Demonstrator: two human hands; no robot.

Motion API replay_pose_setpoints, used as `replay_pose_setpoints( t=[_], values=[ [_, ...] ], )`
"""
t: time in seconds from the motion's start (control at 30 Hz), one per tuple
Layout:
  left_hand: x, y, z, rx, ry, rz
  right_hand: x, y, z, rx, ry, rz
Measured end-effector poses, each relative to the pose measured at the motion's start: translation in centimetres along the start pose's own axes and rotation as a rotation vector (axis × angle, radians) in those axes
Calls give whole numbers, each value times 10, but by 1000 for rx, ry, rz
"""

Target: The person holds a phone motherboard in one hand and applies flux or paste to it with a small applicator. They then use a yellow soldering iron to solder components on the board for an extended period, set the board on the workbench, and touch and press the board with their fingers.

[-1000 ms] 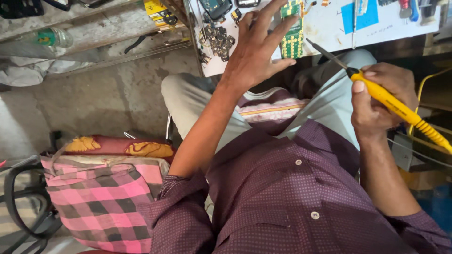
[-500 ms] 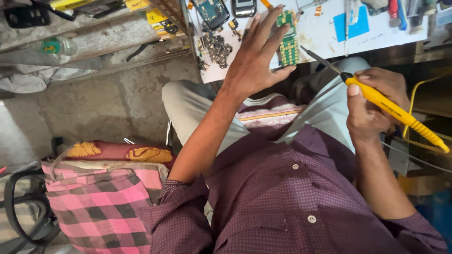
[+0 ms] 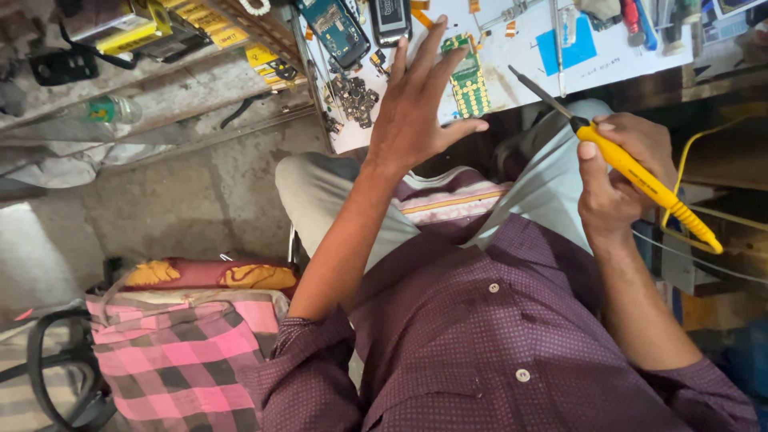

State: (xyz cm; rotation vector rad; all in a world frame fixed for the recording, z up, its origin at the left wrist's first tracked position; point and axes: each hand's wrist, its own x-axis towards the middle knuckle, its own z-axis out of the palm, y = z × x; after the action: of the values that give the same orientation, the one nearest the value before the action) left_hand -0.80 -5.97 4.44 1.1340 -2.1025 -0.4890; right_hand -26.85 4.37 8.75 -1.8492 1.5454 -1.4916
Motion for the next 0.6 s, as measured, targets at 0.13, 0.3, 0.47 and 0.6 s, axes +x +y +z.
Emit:
replay_pose_setpoints(
  t=[0.13,0.3,0.47,0.6],
  values=[
    [5,15,-14,122,301,89,-8,19,-4,-38,-46,-62],
    [35,70,-42,7,302,27,-23,46,6,3,-28,18],
    [113,170,-57,-103,26,347,-22,48,9,-142,106,-70],
    [184,243,-55,-111,52,741,-14,41,3,54,201,-157]
  ],
)
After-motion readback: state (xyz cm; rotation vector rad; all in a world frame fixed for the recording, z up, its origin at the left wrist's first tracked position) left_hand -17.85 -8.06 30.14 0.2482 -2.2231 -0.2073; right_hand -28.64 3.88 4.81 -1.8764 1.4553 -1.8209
